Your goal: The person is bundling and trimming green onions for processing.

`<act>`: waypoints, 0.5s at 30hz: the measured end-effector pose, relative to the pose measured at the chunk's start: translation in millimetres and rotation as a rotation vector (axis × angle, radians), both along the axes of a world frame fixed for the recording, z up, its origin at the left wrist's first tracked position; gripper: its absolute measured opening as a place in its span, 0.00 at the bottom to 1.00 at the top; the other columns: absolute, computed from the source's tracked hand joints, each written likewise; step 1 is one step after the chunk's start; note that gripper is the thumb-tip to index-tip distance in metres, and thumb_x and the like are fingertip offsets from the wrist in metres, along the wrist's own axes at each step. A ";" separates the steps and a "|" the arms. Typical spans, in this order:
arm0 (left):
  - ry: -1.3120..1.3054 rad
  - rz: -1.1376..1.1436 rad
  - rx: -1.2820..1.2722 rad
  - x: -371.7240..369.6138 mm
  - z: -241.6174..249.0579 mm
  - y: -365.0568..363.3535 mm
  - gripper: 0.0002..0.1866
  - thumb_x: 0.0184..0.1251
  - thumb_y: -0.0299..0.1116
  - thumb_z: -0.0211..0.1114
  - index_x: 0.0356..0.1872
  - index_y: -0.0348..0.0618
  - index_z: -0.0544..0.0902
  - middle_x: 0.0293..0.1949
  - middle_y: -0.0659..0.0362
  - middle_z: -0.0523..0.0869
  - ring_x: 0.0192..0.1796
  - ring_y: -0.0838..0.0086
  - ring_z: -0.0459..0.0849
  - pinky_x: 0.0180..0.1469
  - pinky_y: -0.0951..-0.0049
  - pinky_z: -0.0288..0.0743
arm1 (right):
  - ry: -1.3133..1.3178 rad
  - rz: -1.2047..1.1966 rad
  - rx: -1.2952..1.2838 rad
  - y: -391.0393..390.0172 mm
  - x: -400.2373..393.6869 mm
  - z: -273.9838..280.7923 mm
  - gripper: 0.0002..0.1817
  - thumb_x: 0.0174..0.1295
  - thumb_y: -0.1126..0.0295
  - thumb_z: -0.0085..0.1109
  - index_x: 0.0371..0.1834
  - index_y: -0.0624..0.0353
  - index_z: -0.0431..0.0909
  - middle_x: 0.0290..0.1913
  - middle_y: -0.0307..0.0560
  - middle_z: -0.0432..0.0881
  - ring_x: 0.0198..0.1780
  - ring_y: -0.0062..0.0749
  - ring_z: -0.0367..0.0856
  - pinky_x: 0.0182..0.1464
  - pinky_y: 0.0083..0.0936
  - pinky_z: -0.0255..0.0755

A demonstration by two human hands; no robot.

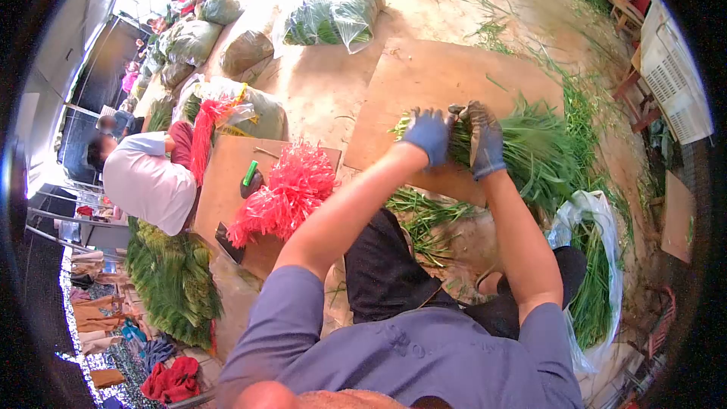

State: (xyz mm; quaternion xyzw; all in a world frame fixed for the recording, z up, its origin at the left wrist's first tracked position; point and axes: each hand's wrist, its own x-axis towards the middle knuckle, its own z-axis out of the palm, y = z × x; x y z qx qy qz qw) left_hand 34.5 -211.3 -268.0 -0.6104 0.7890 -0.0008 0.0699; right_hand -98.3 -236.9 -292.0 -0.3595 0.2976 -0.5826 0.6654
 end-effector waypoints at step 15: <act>0.075 -0.097 -0.315 2.4 -66.0 -4.9 0.18 0.60 0.37 0.59 0.49 0.41 0.77 0.45 0.47 0.82 0.54 0.54 0.79 0.63 0.50 0.65 | 0.812 -0.158 -0.623 106.9 -2.5 -3.8 0.11 0.67 0.63 0.60 0.37 0.61 0.79 0.33 0.49 0.82 0.38 0.40 0.81 0.46 0.32 0.76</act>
